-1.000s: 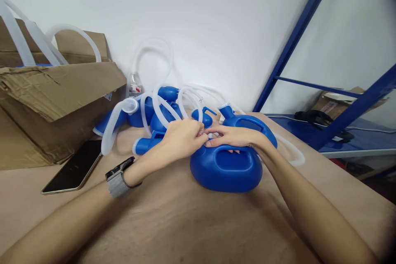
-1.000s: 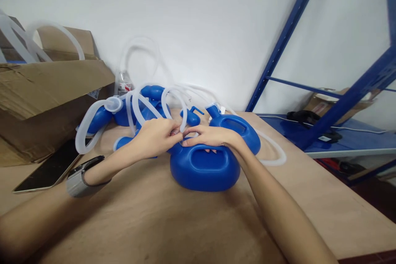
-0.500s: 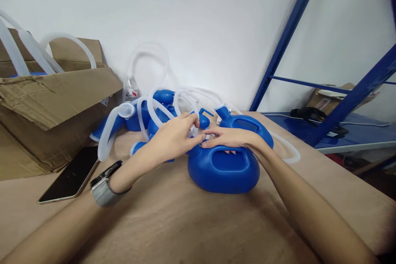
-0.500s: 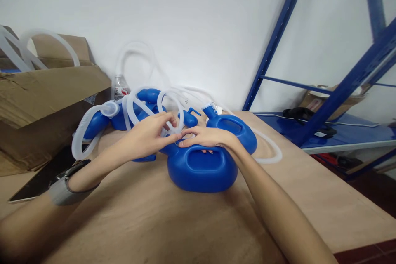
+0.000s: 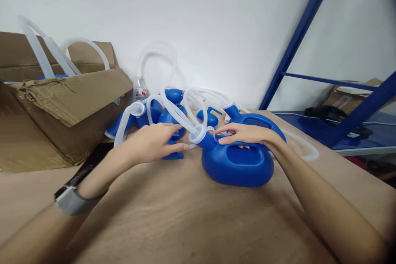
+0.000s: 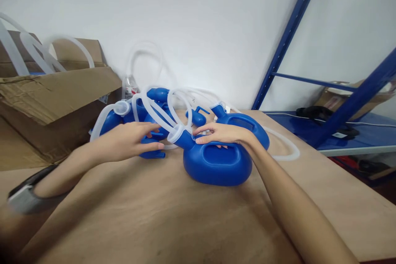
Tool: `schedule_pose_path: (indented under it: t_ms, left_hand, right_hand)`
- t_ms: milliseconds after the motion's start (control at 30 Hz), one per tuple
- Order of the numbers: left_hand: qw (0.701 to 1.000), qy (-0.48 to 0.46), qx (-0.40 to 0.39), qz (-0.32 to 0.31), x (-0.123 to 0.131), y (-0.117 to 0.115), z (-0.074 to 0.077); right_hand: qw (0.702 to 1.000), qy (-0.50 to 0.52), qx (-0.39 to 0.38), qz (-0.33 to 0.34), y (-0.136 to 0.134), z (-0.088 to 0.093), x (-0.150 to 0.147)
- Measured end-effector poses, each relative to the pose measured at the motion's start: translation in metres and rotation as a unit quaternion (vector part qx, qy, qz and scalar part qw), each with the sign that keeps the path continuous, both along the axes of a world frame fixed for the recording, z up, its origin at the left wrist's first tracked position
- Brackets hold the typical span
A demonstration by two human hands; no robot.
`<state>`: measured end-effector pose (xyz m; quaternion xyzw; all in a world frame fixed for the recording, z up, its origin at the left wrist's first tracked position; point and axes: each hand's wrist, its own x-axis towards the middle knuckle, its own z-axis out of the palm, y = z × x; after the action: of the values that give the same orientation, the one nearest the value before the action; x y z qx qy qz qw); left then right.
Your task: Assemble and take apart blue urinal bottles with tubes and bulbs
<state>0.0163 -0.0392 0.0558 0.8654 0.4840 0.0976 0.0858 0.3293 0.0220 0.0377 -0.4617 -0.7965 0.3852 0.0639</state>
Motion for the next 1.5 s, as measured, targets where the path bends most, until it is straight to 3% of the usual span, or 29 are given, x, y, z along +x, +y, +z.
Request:
schedule_pose_path:
  t_ms: [100,167,400,633,767,967,1100,1300,1433,1500]
  left_hand:
    - [0.992,-0.1,-0.043,-0.066,0.012,0.009,-0.027]
    - [0.987,-0.131,-0.053,-0.07,0.022,0.011,-0.04]
    - [0.994,-0.009,0.08,0.072,0.05,0.0,-0.06]
    - [0.985,0.047,0.147,0.072,0.05,0.002,-0.07]
    - [0.987,0.049,0.134,0.077,0.052,-0.001,-0.067]
    - [0.991,0.075,0.083,0.075,0.047,-0.001,-0.049]
    - [0.99,0.13,0.056,0.018,0.014,0.01,-0.042]
    - [0.974,0.203,-0.098,0.021,-0.043,0.023,-0.029]
    - [0.981,0.162,-0.1,0.028,-0.05,0.024,-0.022]
    - [0.982,0.152,-0.108,0.023,-0.048,0.024,-0.02]
  right_hand:
    - [1.0,0.003,-0.008,0.006,-0.003,0.002,-0.002]
    - [1.0,0.007,-0.019,0.001,-0.005,0.002,-0.003]
    - [0.999,0.001,-0.047,0.017,-0.003,0.001,0.0]
    - [0.998,-0.014,-0.028,0.045,-0.005,0.003,-0.002]
    - [0.998,-0.02,-0.014,0.05,-0.007,0.004,-0.004]
    - [1.0,-0.003,-0.018,0.01,-0.009,-0.001,-0.005]
    - [0.998,0.036,-0.035,0.037,-0.013,-0.001,-0.007]
    - [0.991,0.079,-0.074,0.08,-0.012,-0.003,-0.003]
    - [0.97,0.183,-0.139,0.074,-0.003,-0.013,0.006]
    - [0.971,0.205,-0.114,0.041,0.002,-0.017,0.008]
